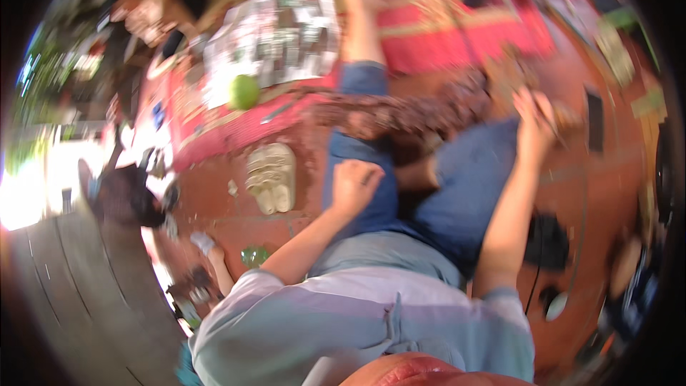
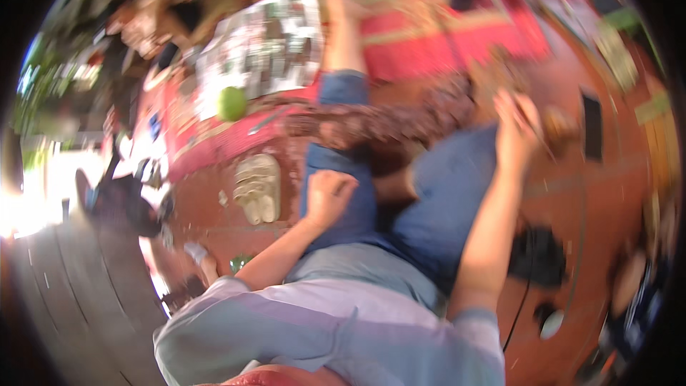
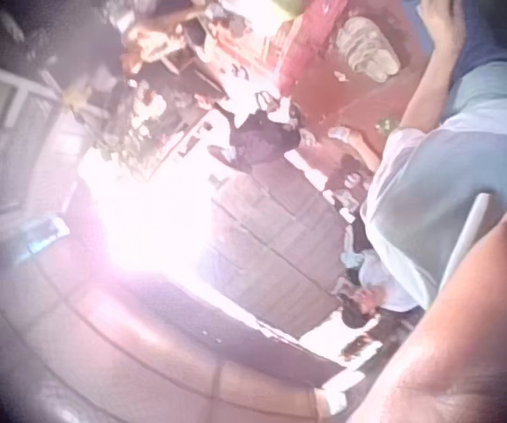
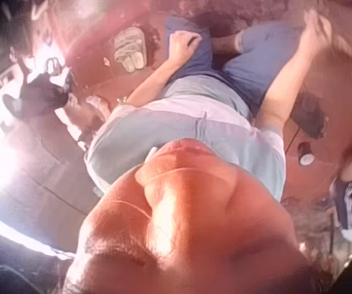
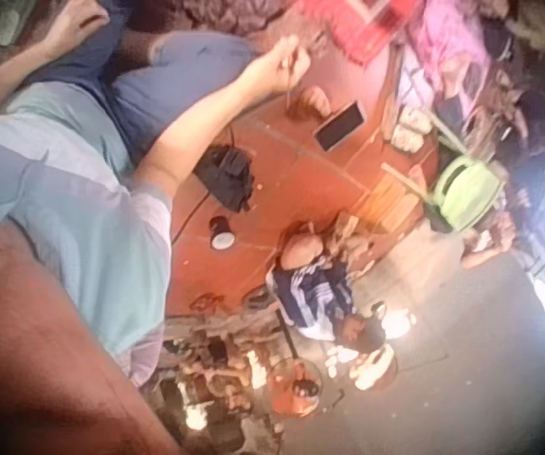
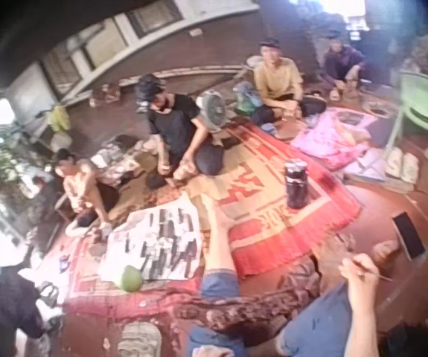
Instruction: The person sits on a mat and carves a large, dark piece of wood using a small knife. They hold the wood with their left hand and use the knife in their right hand to remove shavings and shape the surface. The person rotates the wood to access different areas and continues carving throughout the clip.
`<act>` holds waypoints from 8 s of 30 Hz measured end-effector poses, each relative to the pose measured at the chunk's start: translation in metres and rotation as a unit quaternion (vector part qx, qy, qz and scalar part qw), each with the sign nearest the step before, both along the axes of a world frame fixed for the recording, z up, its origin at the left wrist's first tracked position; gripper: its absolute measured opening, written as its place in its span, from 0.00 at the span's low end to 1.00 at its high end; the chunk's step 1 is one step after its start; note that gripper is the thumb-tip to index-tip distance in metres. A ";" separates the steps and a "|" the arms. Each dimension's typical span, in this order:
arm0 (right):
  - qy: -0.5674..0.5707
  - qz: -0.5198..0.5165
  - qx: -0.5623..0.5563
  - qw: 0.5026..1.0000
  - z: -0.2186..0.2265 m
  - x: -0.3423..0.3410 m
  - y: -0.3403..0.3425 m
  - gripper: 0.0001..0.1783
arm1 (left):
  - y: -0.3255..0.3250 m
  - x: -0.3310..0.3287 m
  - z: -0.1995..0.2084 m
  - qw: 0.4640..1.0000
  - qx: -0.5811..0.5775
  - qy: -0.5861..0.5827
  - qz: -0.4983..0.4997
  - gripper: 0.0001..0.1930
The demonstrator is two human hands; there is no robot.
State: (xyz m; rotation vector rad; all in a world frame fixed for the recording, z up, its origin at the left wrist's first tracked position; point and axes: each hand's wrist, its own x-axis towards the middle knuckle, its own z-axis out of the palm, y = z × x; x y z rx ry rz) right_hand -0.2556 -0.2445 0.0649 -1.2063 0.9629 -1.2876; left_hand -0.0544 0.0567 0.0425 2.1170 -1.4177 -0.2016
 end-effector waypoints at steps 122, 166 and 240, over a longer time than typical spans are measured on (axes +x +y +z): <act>-0.010 0.120 0.082 0.989 -0.009 0.026 -0.012 0.08 | -0.105 -0.058 -0.021 0.974 0.083 0.059 -0.204 0.04; 0.365 0.197 -0.190 0.890 -0.030 0.074 0.055 0.05 | -0.048 0.059 -0.033 0.828 -0.305 0.413 0.226 0.26; 0.457 0.218 -0.123 0.853 -0.039 0.085 0.020 0.05 | -0.042 0.050 -0.019 0.855 -0.237 0.355 0.295 0.41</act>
